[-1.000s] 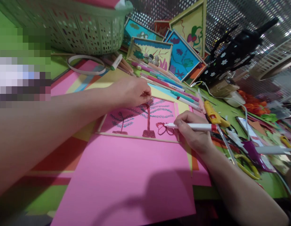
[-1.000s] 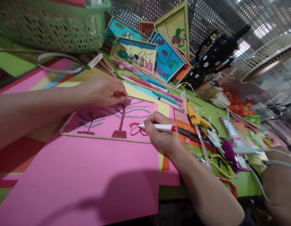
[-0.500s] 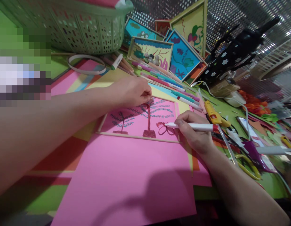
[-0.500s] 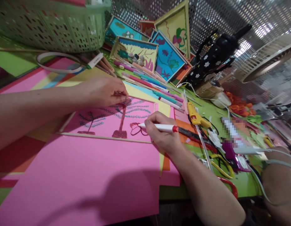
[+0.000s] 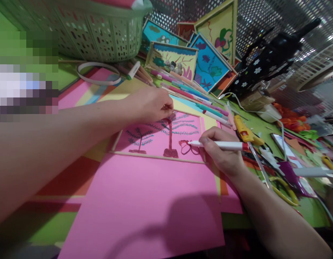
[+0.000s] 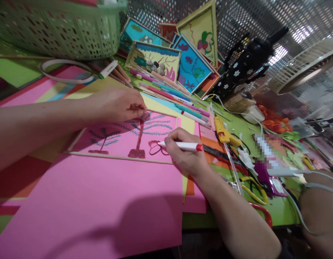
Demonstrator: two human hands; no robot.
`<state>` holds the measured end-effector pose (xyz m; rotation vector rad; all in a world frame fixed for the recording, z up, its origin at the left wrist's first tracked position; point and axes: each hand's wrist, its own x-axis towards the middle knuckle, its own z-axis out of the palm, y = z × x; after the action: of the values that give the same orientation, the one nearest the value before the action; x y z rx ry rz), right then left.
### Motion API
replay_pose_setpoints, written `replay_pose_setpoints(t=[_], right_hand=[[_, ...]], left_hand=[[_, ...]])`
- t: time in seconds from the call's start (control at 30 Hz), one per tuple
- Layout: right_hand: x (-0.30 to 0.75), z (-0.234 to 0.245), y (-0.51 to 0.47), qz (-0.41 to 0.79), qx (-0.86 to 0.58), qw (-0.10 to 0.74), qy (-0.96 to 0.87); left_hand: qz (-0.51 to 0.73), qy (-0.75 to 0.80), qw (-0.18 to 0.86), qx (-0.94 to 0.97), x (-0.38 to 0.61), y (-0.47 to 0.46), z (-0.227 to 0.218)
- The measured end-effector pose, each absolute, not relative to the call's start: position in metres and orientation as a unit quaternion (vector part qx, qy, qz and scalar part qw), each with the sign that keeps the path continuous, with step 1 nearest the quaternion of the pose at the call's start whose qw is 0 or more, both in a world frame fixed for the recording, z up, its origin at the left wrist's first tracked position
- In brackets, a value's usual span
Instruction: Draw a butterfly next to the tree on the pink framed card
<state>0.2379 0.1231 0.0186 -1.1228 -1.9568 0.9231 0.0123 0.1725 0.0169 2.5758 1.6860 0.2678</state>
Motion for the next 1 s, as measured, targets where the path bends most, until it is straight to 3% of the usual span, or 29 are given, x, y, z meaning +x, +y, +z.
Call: replay_pose_setpoints(t=[1.0], right_hand=[[0.2354,0.0206,0.1207,0.378,-0.446,0.341,-0.736]], left_hand=[[0.075,0.552,0.015,0.831,0.013,0.1728,0.0176]])
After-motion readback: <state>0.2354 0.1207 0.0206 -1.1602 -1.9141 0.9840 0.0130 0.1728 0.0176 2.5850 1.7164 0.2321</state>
